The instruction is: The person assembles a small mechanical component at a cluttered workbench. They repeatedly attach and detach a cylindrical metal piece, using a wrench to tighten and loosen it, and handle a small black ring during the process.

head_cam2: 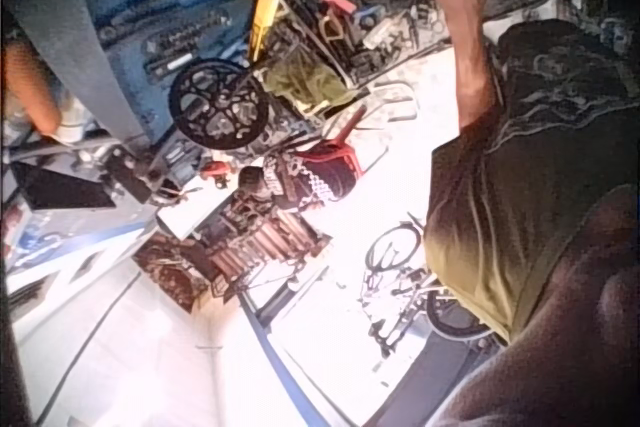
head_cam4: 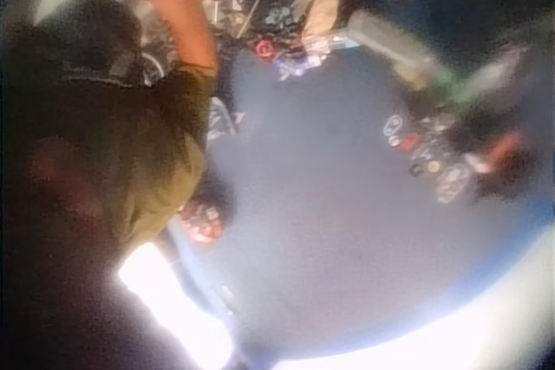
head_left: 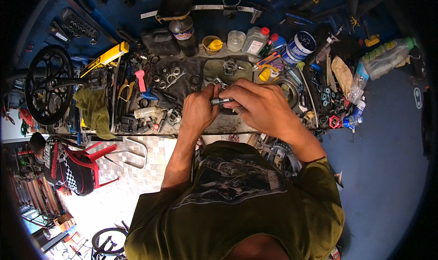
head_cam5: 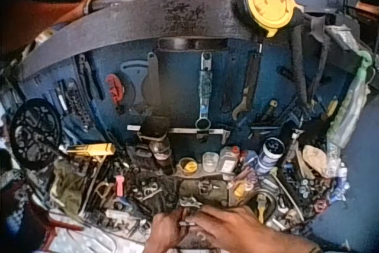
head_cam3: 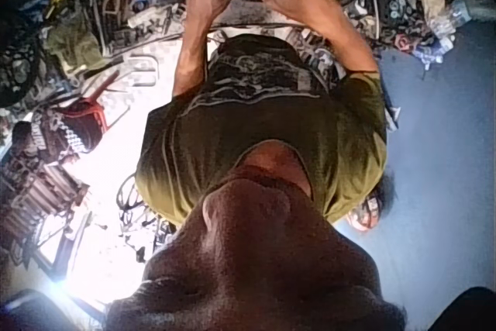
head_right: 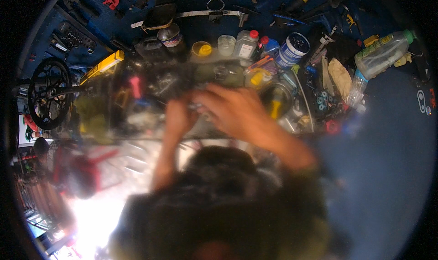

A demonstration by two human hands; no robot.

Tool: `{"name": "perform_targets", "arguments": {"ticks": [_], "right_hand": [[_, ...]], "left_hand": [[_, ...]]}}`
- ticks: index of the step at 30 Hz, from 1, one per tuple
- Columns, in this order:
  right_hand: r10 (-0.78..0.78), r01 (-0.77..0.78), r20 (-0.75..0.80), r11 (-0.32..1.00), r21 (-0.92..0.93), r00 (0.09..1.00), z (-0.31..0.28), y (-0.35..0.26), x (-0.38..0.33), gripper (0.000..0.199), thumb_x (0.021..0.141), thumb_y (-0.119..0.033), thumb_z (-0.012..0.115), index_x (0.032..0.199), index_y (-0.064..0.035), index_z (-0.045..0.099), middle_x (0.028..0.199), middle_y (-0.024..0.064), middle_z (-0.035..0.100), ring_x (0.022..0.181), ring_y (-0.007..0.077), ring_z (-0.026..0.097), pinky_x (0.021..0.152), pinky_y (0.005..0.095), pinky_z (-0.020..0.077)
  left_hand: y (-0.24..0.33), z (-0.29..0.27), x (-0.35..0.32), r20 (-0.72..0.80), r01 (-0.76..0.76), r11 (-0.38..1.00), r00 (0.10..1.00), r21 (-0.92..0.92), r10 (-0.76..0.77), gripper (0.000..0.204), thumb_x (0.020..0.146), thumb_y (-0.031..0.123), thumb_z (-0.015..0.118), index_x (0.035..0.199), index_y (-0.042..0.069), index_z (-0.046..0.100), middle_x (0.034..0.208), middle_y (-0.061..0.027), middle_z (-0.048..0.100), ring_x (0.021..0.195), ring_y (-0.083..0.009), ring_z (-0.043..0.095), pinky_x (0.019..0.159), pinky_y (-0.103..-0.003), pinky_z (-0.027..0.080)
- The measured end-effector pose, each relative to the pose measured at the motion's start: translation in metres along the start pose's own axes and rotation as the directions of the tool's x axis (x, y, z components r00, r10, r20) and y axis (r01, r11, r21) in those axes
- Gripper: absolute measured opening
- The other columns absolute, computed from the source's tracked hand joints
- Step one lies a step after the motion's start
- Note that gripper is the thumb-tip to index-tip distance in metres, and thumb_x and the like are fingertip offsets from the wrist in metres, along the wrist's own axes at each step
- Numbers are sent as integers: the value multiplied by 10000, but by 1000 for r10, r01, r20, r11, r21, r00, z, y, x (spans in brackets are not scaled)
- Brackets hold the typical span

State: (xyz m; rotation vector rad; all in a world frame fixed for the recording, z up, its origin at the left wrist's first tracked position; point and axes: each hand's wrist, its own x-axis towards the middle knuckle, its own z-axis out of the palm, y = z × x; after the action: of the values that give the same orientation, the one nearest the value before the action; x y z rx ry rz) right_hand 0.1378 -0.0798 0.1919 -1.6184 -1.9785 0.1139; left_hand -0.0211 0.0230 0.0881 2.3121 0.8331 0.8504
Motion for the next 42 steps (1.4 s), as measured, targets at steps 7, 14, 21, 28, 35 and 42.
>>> {"name": "perform_targets", "arguments": {"ticks": [7, 14, 21, 28, 35, 42], "right_hand": [[-7, 4, -29, 997, -75, 1000, -5, -2, 0, 196, 828, -230, 758, 953, -106, 672, 880, 33, 661, 715, 264, 673, 591, 374, 518], [16, -15, 7, 983, -184, 1000, -7, -3, 2, 239, 837, -309, 760, 870, -95, 659, 841, 45, 626, 659, 268, 649, 551, 376, 497], [-45, 57, 93, 990, -131, 995, -11, -1, -2, 214, 851, -253, 735, 994, -116, 654, 971, 46, 624, 746, 278, 672, 574, 400, 509], [7, 20, 124, 977, -213, 992, -13, -1, -1, 224, 858, -271, 728, 1011, -120, 665, 986, 45, 623, 712, 288, 675, 585, 412, 519], [-31, 46, 100, 988, -148, 995, -15, -3, 1, 243, 844, -286, 731, 1013, -124, 668, 926, 30, 647, 716, 281, 681, 588, 414, 520], [-91, 103, 81, 981, -165, 993, -13, 2, 0, 237, 843, -283, 727, 1002, -120, 662, 938, 28, 658, 723, 281, 681, 594, 409, 519]], "left_hand": [[-5, 0, -3, 25, 10, 1000, 1000, -1, -10, 170, 827, 140, 673, 929, 24, 602, 705, -239, 637, 702, -465, 622, 605, -526, 471], [-2, 1, -4, 54, 30, 1000, 998, -8, -29, 201, 791, 120, 694, 941, 20, 605, 731, -239, 645, 724, -461, 631, 627, -526, 478], [0, -1, -6, 47, 43, 999, 998, 11, -43, 196, 783, 112, 696, 928, 24, 599, 741, -234, 651, 731, -456, 635, 637, -524, 482], [-4, 3, -8, 88, 25, 1000, 996, -17, -23, 241, 772, 100, 688, 991, 31, 615, 756, -227, 662, 750, -447, 648, 649, -519, 499], [1, 0, -10, 63, 29, 1000, 998, -13, -28, 252, 770, 93, 688, 1006, 32, 624, 785, -222, 678, 756, -439, 656, 656, -506, 511], [-2, 4, -12, 52, 33, 999, 998, -41, -31, 275, 747, 77, 694, 1010, 31, 629, 800, -226, 680, 771, -439, 655, 661, -506, 509]]}}
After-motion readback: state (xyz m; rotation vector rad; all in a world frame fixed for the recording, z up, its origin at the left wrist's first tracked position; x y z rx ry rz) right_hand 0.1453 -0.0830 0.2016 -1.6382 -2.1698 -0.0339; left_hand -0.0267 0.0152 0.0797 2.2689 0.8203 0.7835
